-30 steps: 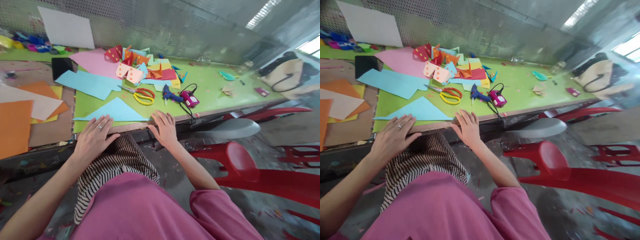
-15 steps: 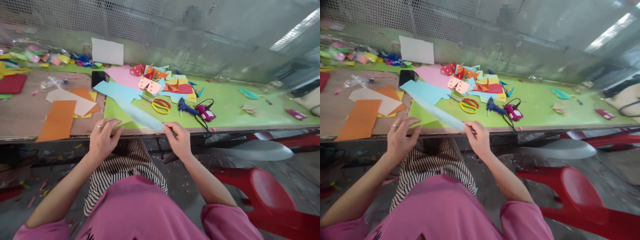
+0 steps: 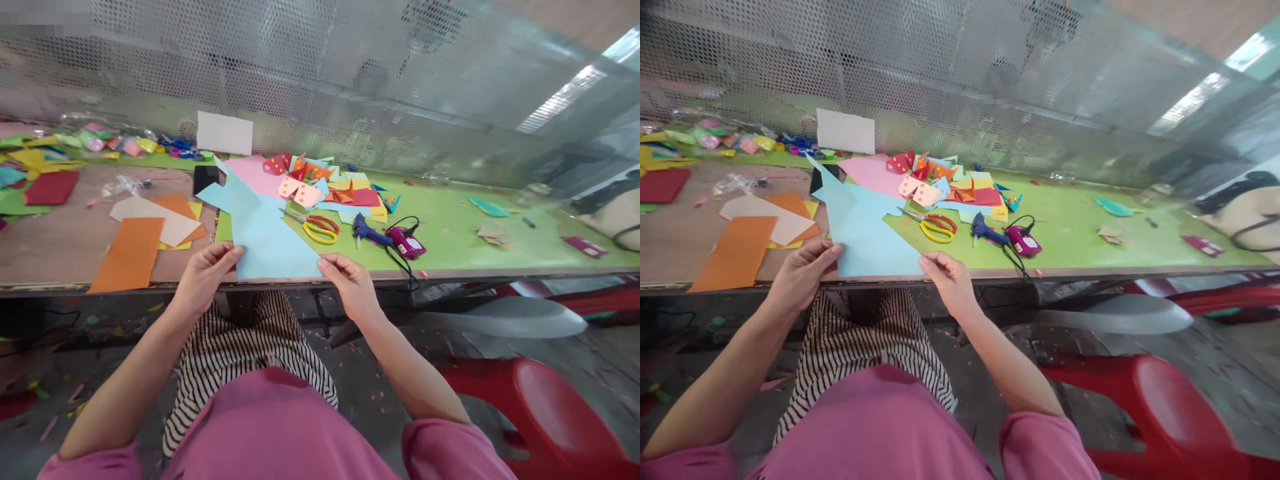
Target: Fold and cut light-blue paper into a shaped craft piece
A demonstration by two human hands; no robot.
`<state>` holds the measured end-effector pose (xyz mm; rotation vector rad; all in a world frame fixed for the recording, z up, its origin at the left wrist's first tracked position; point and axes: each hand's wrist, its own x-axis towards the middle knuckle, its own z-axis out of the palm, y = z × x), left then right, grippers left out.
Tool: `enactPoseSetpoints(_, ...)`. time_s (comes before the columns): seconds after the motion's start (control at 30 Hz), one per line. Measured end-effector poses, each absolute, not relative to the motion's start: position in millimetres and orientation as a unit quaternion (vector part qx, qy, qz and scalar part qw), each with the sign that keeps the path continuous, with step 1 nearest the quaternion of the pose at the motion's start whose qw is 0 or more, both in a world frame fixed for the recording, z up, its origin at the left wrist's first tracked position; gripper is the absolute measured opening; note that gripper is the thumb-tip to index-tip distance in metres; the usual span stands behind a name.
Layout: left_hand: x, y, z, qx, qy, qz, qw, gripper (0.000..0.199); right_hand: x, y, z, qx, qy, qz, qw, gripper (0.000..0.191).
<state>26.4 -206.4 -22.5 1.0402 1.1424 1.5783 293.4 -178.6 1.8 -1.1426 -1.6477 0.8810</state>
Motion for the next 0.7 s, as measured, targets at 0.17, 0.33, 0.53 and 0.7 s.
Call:
enactPoseSetpoints(0.17, 23, -207, -23, 0.542, 0.510, 0.635, 0.208, 0.034, 294, -182, 1, -0.396, -0.801, -0.150, 0.424, 0.019)
enactPoseSetpoints(0.33, 33, -212, -39, 0.738, 0.552, 0.386, 0.038, 0.039, 269, -191, -31, -0.337, -0.875, -0.234, 0.259, 0.022)
enactPoseSetpoints(0.53, 33, -213, -61, 0.831, 0.487, 0.267, -0.035, 0.039, 281, -197, -39, -0.301, -0.910, -0.091, 0.269, 0.042)
enactPoseSetpoints(0.7, 45, -213, -62, 0.860, 0.443, 0.241, -0.084, 0.043, 313, -171, -32, -0.345, -0.910, -0.087, 0.212, 0.043)
